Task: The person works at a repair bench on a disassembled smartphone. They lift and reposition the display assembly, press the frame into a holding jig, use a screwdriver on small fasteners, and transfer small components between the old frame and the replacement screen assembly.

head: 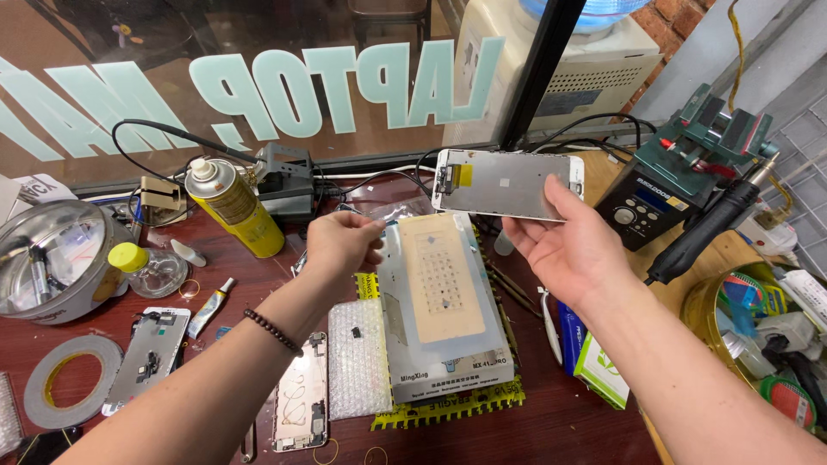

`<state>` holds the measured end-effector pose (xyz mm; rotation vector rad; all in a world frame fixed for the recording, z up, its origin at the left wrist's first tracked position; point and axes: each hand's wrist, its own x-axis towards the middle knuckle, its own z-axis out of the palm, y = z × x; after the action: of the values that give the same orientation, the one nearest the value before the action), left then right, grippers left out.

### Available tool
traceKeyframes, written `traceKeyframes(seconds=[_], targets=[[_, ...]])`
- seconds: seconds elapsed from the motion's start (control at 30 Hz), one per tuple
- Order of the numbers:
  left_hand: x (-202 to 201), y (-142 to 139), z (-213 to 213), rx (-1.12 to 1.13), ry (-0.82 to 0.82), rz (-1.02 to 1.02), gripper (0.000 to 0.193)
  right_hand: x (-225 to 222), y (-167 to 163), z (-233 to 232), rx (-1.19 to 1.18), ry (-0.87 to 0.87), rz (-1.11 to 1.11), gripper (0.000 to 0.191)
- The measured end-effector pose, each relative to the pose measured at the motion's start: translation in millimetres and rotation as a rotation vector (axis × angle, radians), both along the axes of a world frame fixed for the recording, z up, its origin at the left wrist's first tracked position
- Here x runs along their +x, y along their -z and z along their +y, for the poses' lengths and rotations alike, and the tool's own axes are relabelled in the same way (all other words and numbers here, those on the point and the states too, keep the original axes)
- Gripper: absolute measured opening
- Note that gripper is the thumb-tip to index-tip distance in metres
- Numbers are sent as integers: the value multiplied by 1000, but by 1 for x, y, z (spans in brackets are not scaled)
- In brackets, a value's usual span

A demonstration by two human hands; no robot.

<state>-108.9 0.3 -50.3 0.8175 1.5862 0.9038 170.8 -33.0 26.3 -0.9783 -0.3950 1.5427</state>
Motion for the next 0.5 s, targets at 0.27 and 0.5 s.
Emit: traceKeyframes(seconds=[0.27,0.5], targets=[[-74,72,14,-130,18,801,44,3,13,7,-99,56,24,30],[-80,83,15,-267,191,858,76,11,14,10,-107,59,16,31]])
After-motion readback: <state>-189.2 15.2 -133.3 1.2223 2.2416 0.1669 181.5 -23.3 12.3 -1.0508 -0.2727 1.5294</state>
